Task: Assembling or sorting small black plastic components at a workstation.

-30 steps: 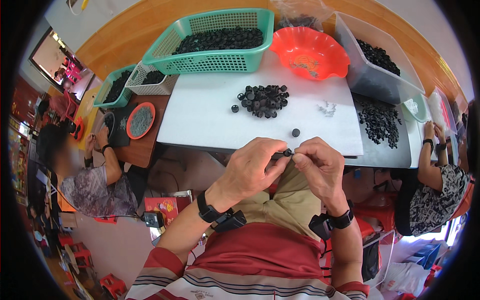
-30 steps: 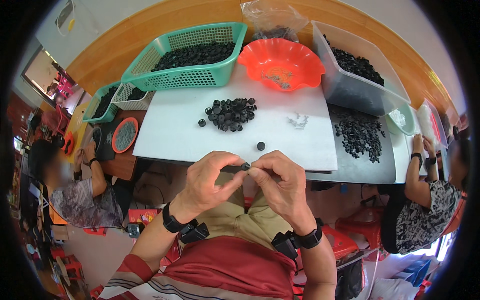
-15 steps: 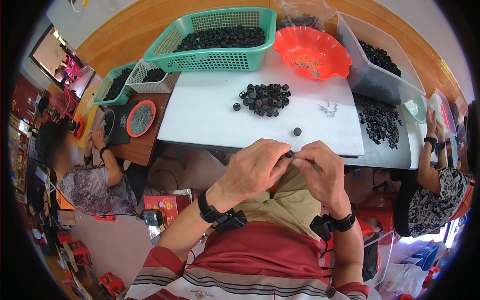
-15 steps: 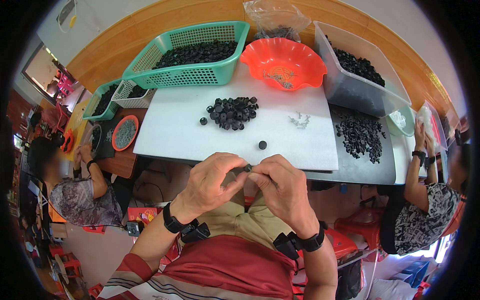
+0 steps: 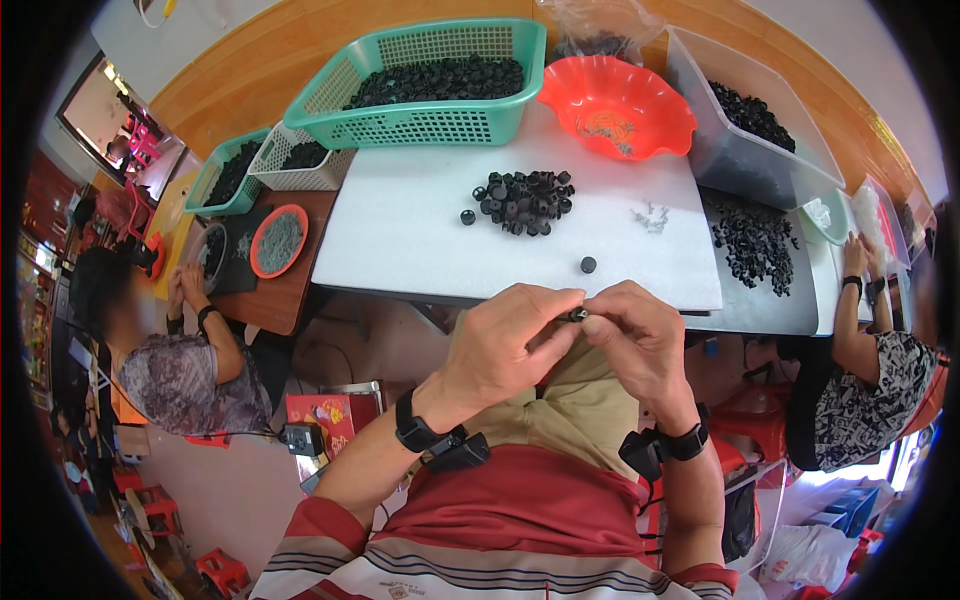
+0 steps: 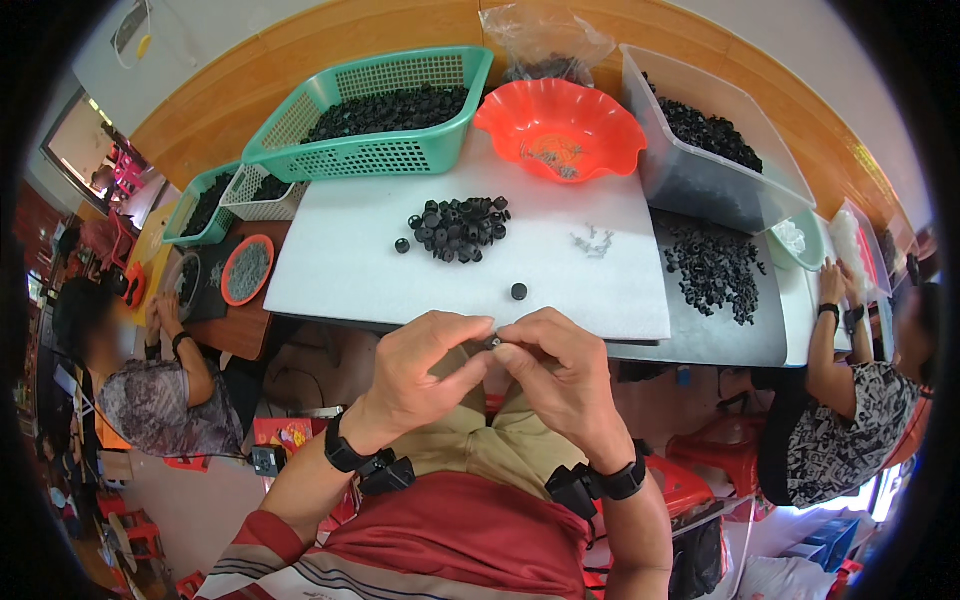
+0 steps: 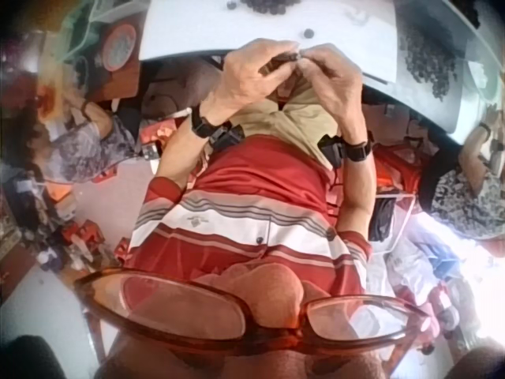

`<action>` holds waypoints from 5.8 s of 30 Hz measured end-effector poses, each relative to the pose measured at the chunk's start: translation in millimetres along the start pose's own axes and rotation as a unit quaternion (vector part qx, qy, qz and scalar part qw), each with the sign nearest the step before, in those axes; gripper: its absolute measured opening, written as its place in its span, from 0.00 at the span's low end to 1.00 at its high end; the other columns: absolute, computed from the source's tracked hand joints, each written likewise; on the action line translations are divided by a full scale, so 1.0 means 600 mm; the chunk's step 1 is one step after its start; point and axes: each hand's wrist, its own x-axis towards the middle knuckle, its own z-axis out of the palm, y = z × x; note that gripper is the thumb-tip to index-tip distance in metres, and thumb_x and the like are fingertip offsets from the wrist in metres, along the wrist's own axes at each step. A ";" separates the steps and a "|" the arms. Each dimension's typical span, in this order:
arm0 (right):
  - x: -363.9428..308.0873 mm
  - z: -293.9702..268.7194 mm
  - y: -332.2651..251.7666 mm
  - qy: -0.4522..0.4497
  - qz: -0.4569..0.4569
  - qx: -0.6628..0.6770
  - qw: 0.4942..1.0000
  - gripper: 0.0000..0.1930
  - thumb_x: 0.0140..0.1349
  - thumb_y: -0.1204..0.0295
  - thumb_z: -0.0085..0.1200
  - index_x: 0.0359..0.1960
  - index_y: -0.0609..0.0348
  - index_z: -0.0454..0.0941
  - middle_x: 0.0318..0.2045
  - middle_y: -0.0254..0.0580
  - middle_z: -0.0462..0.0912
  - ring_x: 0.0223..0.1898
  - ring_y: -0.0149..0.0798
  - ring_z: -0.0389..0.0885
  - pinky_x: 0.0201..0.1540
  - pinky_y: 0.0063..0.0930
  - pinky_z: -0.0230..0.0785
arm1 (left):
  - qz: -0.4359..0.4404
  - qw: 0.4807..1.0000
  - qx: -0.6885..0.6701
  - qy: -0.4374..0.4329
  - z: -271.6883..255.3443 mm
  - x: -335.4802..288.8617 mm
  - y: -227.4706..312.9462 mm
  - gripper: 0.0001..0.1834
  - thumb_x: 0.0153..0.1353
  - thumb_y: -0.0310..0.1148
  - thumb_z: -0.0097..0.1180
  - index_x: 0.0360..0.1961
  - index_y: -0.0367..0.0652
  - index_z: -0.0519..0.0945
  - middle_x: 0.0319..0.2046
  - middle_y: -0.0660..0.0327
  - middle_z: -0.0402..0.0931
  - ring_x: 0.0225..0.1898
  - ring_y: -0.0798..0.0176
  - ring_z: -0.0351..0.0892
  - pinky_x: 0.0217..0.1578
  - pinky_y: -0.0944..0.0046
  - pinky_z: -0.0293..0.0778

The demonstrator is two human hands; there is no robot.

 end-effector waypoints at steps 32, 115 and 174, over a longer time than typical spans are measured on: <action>-0.012 0.044 0.011 0.131 -0.202 -0.208 0.948 0.14 0.60 0.79 0.65 0.48 0.58 0.81 0.39 0.44 0.80 0.30 0.43 0.85 0.27 0.32 0.78 | -0.437 0.615 -0.655 0.031 0.014 -0.017 0.008 0.11 0.71 0.28 0.58 0.52 0.38 0.79 0.47 0.60 0.82 0.47 0.66 0.84 0.52 0.65 0.82; 0.002 0.024 0.043 0.176 -0.089 -0.026 0.980 0.10 0.64 0.81 0.61 0.46 0.63 0.77 0.40 0.42 0.77 0.28 0.31 0.74 0.29 0.24 0.70 | -0.452 0.572 -0.684 0.020 0.032 0.026 -0.048 0.13 0.72 0.31 0.57 0.53 0.36 0.77 0.49 0.51 0.81 0.43 0.64 0.86 0.49 0.64 0.86; 0.004 0.017 0.037 0.187 -0.235 -0.203 0.932 0.14 0.58 0.83 0.64 0.47 0.64 0.82 0.37 0.45 0.81 0.28 0.40 0.85 0.26 0.29 0.77 | -0.428 0.665 -0.610 0.048 0.054 0.018 -0.006 0.14 0.68 0.29 0.62 0.51 0.33 0.82 0.42 0.57 0.84 0.42 0.65 0.85 0.47 0.66 0.84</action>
